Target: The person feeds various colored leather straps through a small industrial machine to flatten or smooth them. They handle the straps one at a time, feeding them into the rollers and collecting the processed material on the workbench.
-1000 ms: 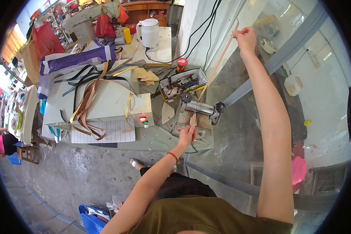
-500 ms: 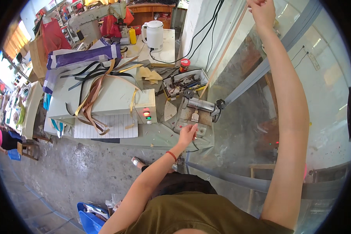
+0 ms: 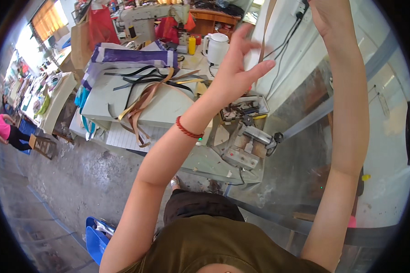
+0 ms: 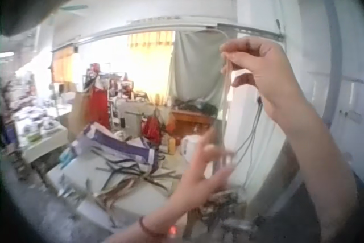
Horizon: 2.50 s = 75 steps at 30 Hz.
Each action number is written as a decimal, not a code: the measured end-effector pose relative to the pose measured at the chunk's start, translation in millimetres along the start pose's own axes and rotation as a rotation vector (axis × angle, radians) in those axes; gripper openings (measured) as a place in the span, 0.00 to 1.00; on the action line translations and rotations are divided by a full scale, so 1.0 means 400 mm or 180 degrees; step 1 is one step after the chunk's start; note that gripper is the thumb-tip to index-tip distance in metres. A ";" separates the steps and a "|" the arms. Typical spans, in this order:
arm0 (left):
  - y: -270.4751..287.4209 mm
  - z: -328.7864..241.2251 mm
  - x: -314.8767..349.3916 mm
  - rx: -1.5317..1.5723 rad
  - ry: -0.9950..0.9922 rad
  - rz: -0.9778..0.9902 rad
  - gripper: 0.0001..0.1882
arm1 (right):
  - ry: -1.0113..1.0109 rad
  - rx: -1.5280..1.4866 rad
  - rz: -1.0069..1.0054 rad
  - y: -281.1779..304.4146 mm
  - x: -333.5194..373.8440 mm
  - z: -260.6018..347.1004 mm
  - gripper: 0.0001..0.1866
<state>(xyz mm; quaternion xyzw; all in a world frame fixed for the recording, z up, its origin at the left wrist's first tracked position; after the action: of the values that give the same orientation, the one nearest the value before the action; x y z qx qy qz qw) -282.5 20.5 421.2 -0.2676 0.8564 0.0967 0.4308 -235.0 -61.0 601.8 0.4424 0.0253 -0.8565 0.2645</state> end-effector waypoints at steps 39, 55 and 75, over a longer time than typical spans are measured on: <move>0.690 0.713 0.192 -0.2230 0.1636 0.1036 0.09 | -0.4228 -0.0725 0.1140 -0.775 0.451 -1.059 0.09; 0.788 0.820 0.198 -0.1774 0.2674 0.0211 0.08 | -0.2864 -0.2444 -0.0649 -0.613 0.266 -0.878 0.05; 0.614 0.704 0.103 -0.3793 0.0410 0.1680 0.10 | -0.2798 -0.3574 -0.0689 -0.464 0.227 -0.803 0.11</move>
<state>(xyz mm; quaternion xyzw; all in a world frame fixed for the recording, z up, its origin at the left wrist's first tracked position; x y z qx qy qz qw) -242.3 322.4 201.1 -0.2465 0.7172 0.6410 0.1184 -126.6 148.4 301.3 -0.1509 0.3967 -0.8345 0.3514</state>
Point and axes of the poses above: each hand's wrist, its own x-axis away from the middle knuckle, its own y-axis out of the back of the hand, z = x × y, the point moved 6 cm from there along -x, towards the middle knuckle, and after that the axes turned 1 degree about z, right-handed, at the moved point
